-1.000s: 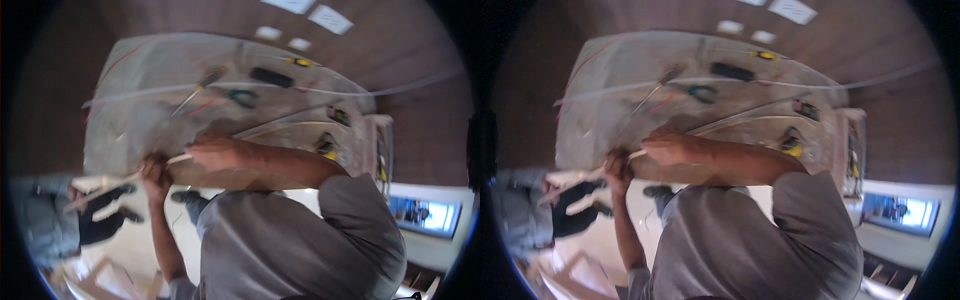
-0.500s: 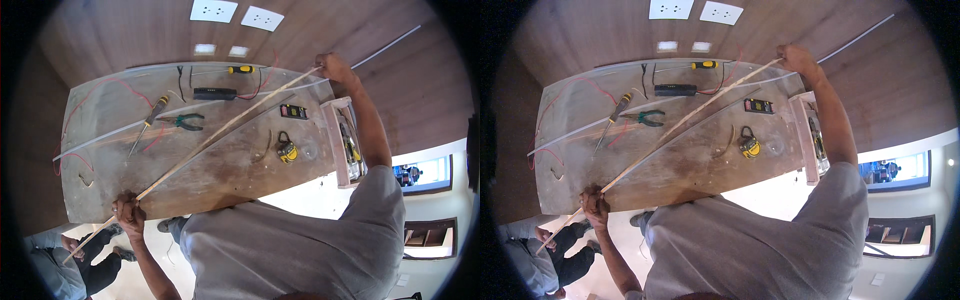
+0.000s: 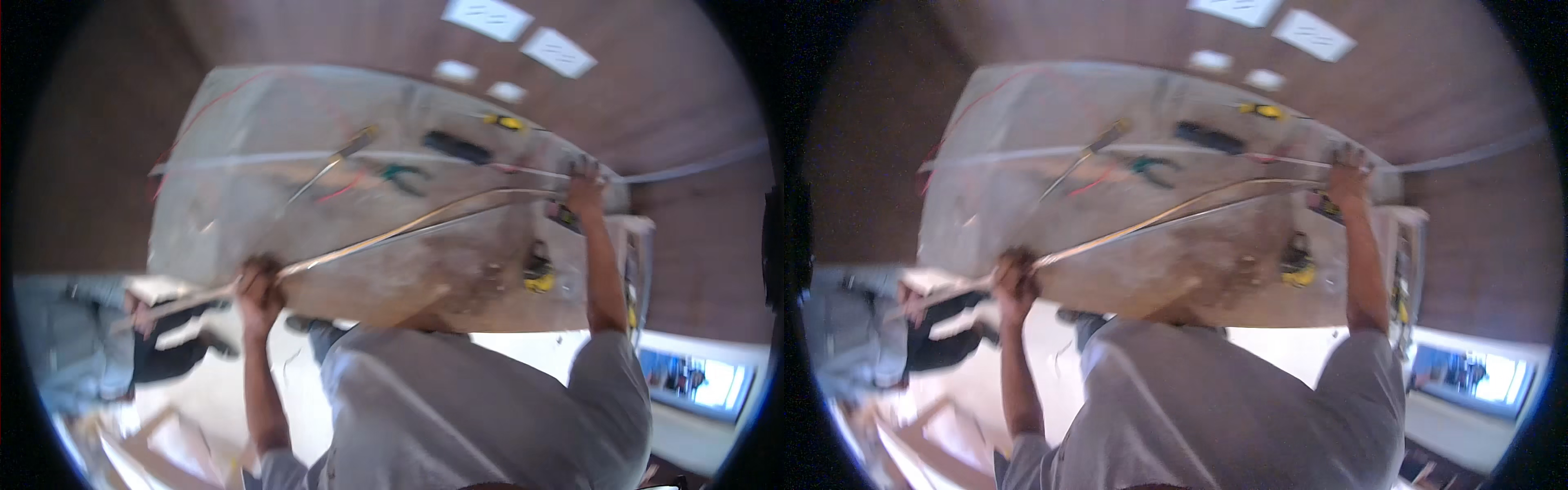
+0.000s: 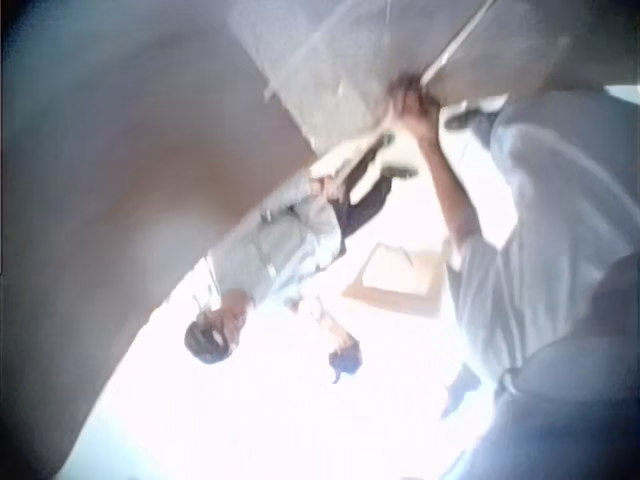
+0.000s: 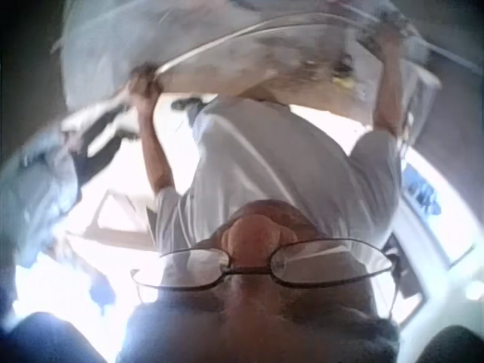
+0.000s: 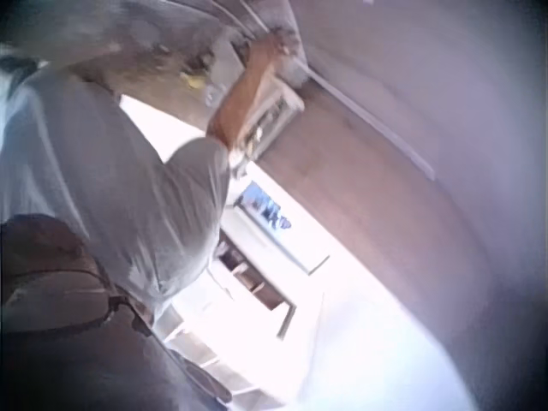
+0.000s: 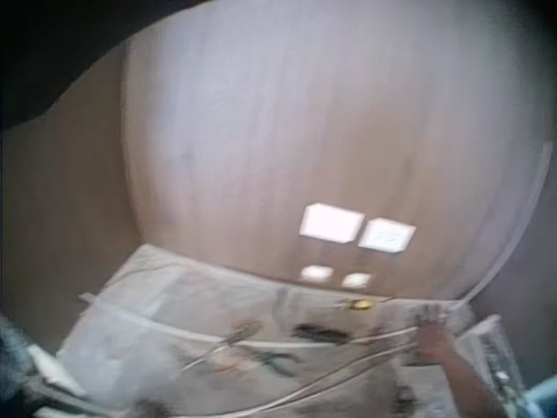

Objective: The person applies an adhesive LED light strip to a thin wooden strip by hand. They press the strip down section by section along the wood to ensure it adheres.

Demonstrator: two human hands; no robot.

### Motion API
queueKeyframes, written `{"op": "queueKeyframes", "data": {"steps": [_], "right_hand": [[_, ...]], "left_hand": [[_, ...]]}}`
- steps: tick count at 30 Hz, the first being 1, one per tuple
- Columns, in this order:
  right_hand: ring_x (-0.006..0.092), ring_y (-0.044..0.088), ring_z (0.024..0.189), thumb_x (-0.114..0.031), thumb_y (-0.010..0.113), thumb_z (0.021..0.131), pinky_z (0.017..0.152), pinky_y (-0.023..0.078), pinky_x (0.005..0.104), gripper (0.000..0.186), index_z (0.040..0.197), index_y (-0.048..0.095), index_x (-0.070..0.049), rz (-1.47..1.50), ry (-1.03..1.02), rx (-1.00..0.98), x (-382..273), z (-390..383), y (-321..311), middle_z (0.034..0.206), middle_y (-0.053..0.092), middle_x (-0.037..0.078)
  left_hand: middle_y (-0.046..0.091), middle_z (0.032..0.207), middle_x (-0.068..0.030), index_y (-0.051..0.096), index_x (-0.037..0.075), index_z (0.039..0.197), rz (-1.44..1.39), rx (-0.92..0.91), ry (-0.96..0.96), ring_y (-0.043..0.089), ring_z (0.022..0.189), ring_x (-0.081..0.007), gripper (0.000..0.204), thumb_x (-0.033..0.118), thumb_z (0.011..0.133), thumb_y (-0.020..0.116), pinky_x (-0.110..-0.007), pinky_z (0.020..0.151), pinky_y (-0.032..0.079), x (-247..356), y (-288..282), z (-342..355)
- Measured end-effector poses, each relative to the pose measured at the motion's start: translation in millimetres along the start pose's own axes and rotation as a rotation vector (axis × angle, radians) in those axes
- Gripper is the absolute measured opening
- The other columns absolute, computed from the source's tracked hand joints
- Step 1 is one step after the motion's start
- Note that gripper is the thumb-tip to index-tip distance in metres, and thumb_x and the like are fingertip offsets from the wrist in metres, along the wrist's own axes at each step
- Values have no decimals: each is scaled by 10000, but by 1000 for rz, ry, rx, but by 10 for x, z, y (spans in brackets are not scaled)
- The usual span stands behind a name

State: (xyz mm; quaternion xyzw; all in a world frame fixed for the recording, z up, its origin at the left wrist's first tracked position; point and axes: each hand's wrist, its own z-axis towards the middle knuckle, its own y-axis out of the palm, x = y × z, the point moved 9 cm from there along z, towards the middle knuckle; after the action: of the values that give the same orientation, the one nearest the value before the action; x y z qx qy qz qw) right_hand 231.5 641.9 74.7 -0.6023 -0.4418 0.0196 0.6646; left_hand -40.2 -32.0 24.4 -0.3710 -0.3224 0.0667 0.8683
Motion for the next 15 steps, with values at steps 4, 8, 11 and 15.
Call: {"op": "queueKeyframes", "data": {"steps": [4, 8, 11, 15], "right_hand": [[400, 449, 1504, -192, 802, 901, 1237, 359, 576, 603, 1465, 620, -87, 729, -504, 367, -1390, -887, -1163, 1600, 517, 158], [363, 543, 1381, -212, 796, 919, 1194, 414, 502, 427, 1310, 703, -67, 1083, -1100, 300, -3247, -2072, -1999, 1420, 640, 128], [348, 584, 1302, -194, 807, 892, 1161, 424, 507, 379, 1232, 716, -54, 1117, -1270, 408, -3879, -2540, -2401, 1316, 664, 117], [323, 603, 1204, -157, 672, 943, 1036, 524, 487, 267, 1177, 700, -32, 966, -1254, 462, -4255, -2631, -2353, 1172, 641, 126]], "left_hand": [[751, 1100, -67, 716, 112, 938, -59, 24, 53, 691, 1022, -317, 195, 9, 776, 754, -465, 877, 482, 90, 66, 225], [768, 1101, -47, 706, 128, 926, -37, 28, 23, 697, 1018, -289, 209, 15, 772, 791, -440, 865, 467, 180, 1, 278], [780, 1117, -50, 720, 128, 922, -32, 28, -7, 690, 1015, -286, 205, 32, 765, 811, -430, 872, 467, 155, -18, 256], [776, 1119, 0, 731, 150, 932, 1, 27, -38, 671, 1020, -269, 229, 42, 749, 818, -436, 863, 436, 166, -71, 239]]}}
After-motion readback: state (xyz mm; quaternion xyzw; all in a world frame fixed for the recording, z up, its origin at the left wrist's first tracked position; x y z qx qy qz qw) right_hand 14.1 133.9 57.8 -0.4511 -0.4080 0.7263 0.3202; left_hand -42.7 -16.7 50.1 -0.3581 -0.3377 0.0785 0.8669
